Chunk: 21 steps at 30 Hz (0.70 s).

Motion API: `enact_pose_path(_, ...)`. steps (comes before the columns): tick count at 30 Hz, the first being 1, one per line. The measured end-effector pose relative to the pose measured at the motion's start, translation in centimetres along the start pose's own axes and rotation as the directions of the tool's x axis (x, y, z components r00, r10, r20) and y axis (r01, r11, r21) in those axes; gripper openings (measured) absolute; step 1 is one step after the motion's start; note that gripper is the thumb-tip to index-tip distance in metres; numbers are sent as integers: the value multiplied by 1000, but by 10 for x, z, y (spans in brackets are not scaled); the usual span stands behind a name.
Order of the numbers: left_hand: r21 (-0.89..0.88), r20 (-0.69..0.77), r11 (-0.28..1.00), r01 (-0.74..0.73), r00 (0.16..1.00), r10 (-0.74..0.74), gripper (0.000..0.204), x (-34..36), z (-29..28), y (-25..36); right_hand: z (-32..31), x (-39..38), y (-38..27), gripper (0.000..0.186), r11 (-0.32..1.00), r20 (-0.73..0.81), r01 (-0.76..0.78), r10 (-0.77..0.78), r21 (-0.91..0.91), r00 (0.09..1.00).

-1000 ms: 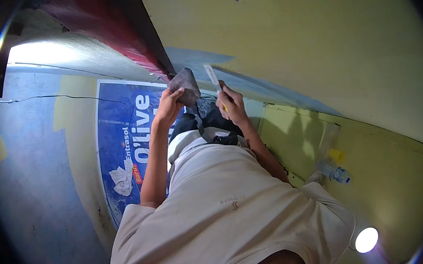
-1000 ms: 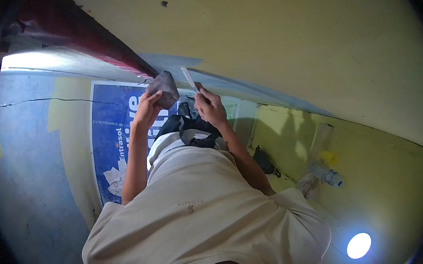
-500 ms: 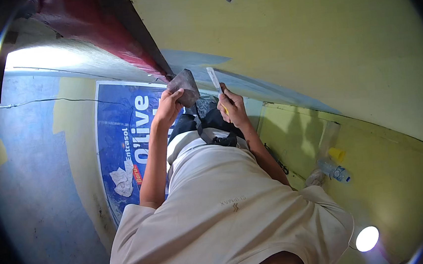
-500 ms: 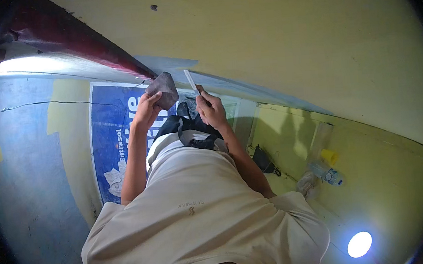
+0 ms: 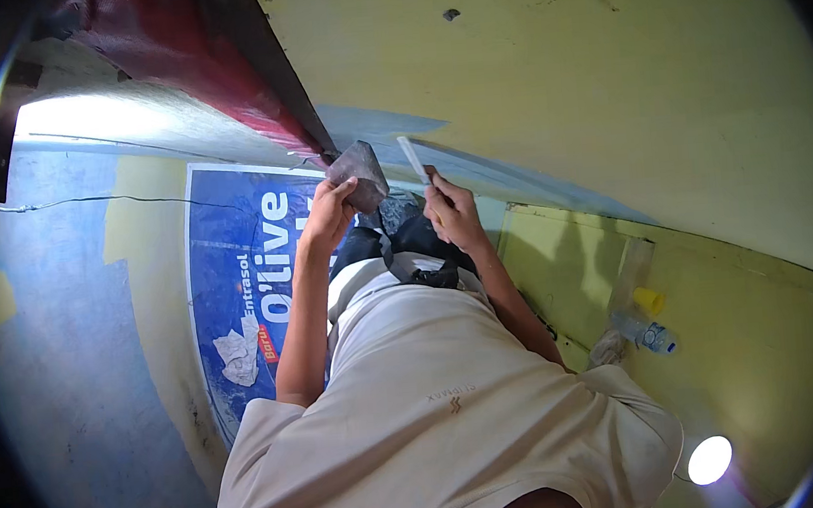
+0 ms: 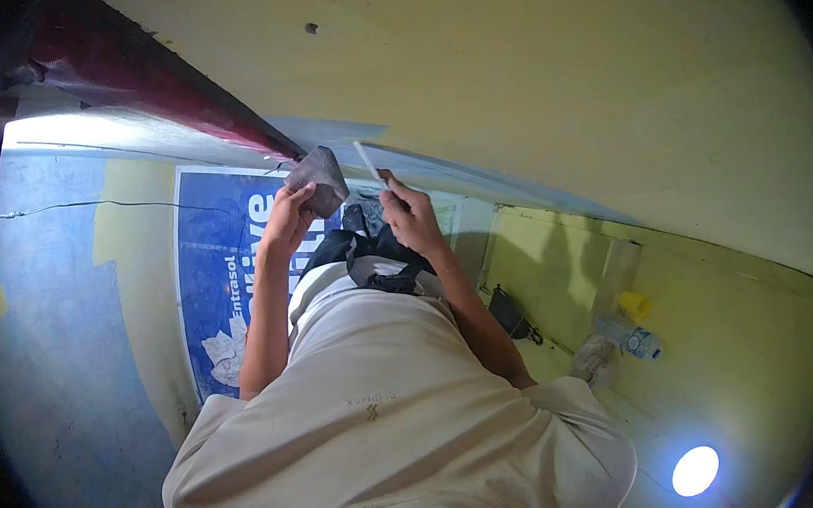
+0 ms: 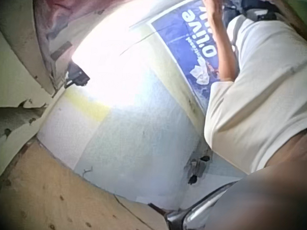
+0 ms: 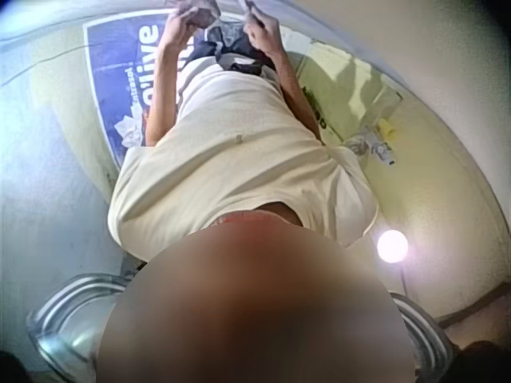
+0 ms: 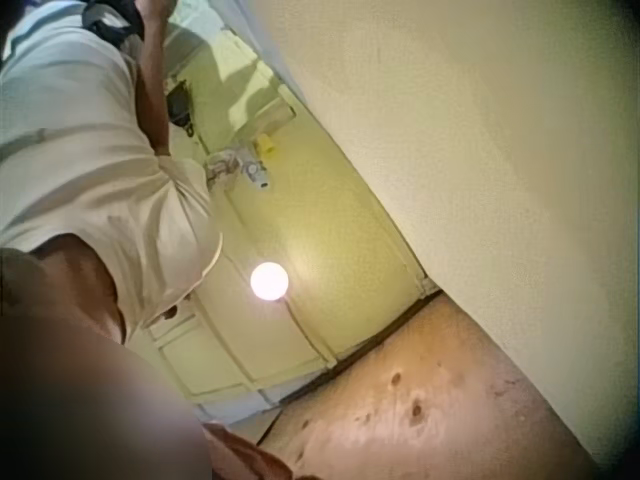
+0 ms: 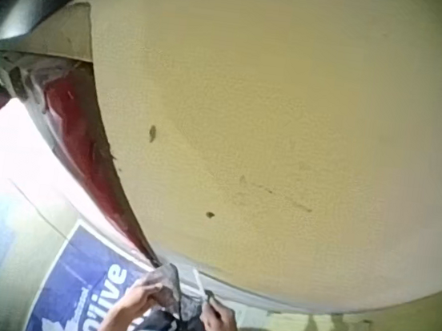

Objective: The person patches a damaged area on a wall by applying joint compound with a putty knife.

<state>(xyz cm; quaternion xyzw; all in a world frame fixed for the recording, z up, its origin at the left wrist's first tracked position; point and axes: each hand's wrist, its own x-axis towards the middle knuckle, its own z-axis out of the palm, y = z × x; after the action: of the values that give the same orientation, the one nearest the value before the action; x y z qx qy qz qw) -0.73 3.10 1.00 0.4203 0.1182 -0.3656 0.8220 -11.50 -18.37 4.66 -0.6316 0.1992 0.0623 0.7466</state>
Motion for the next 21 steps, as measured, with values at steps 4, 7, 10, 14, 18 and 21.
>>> enact_pose_path(4, 9, 13, 1000, 9, 1000, -9, 30, 3, 0, 0, 8, 7, 8, 38, 999, 3, -37, 37, -36, 999)
enact_pose_path(7, 12, -1, 1000, 23, 1000, -23, 30, 2, 0, -2, 2, -4, -1, 39, 995, -6, -92, 92, 40, 996)
enact_pose_path(10, 27, 10, 999, 24, 1000, -24, 30, 3, 2, 1, 14, 3, 0, 39, 996, -12, -62, 63, 63, 998)
enact_pose_path(14, 41, 33, 998, 49, 998, -50, 30, 7, -6, -3, 2, -2, -4, 38, 997, -5, -56, 56, 49, 998)
enact_pose_path(18, 36, 51, 999, 19, 999, -21, 30, 7, -3, 2, 14, 13, 8, 28, 996, 14, -79, 78, 43, 997)
enact_pose_path(21, 33, 28, 999, 32, 999, -33, 30, 7, -3, -3, 6, 0, -1, 24, 999, -20, -17, 18, 41, 1000)
